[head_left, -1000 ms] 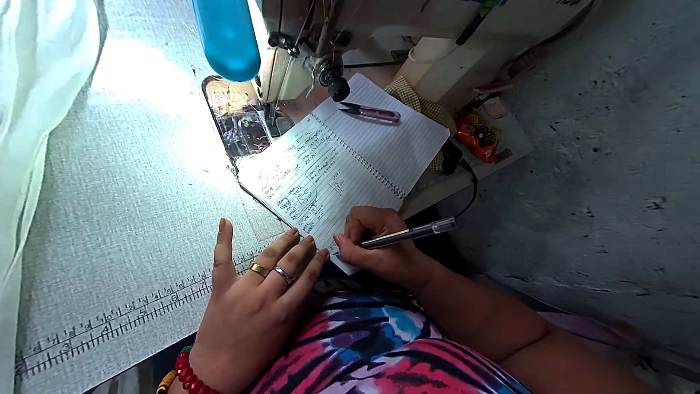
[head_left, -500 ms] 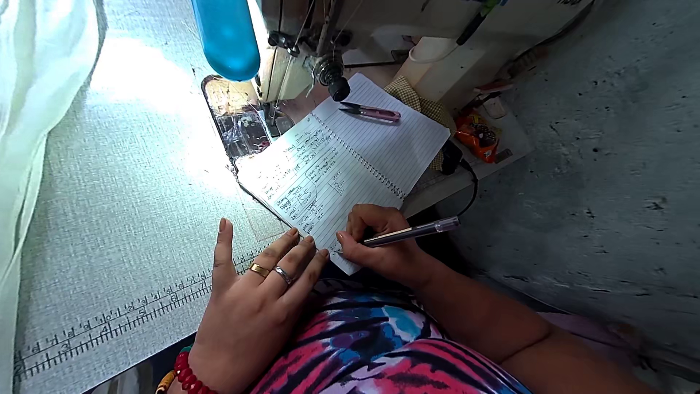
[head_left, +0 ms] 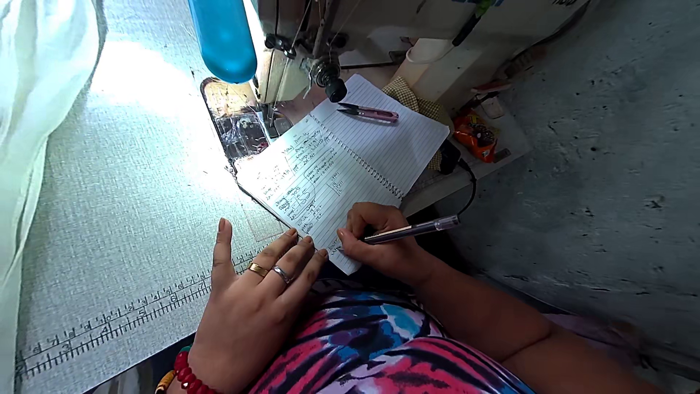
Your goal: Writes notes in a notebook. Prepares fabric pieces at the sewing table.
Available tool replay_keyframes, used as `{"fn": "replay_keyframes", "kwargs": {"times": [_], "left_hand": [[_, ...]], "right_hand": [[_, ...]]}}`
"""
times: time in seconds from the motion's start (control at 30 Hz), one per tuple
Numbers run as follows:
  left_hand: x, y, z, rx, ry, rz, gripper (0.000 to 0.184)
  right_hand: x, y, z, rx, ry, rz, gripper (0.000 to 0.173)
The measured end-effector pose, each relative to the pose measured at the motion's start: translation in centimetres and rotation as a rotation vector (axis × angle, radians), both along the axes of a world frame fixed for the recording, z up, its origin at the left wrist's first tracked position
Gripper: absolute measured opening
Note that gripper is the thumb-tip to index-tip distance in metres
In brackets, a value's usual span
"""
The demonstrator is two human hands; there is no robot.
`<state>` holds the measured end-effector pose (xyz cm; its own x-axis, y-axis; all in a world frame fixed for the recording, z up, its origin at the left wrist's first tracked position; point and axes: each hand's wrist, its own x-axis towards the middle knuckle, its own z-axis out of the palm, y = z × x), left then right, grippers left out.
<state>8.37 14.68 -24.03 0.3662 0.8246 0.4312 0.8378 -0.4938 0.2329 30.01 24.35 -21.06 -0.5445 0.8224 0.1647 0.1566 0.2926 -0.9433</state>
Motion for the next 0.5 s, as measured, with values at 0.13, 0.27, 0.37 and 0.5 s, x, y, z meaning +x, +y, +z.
{"fn": "replay_keyframes", "kwargs": {"times": [0.13,0.27,0.37,0.5], "left_hand": [[-0.03,0.02,-0.04,-0.002,-0.009,-0.002,0.033],[-0.04,0.06,-0.02,0.001,-0.014,-0.001,0.032],[0.01,0.06,0.01,0.004,-0.015,0.001,0.032],[-0.02,0.04,0.00,0.000,-0.007,-0.001,0.033]], "right_hand": [[-0.02,0.17,-0.02,0.001,0.001,0.002,0.026],[-0.01,0.18,-0.05,0.007,0.003,0.004,0.026],[0.09,0.25,0.40,-0.080,0.051,-0.015,0.025],[0.18,-0.43,0.44,-0.066,0.044,0.008,0.025]]}}
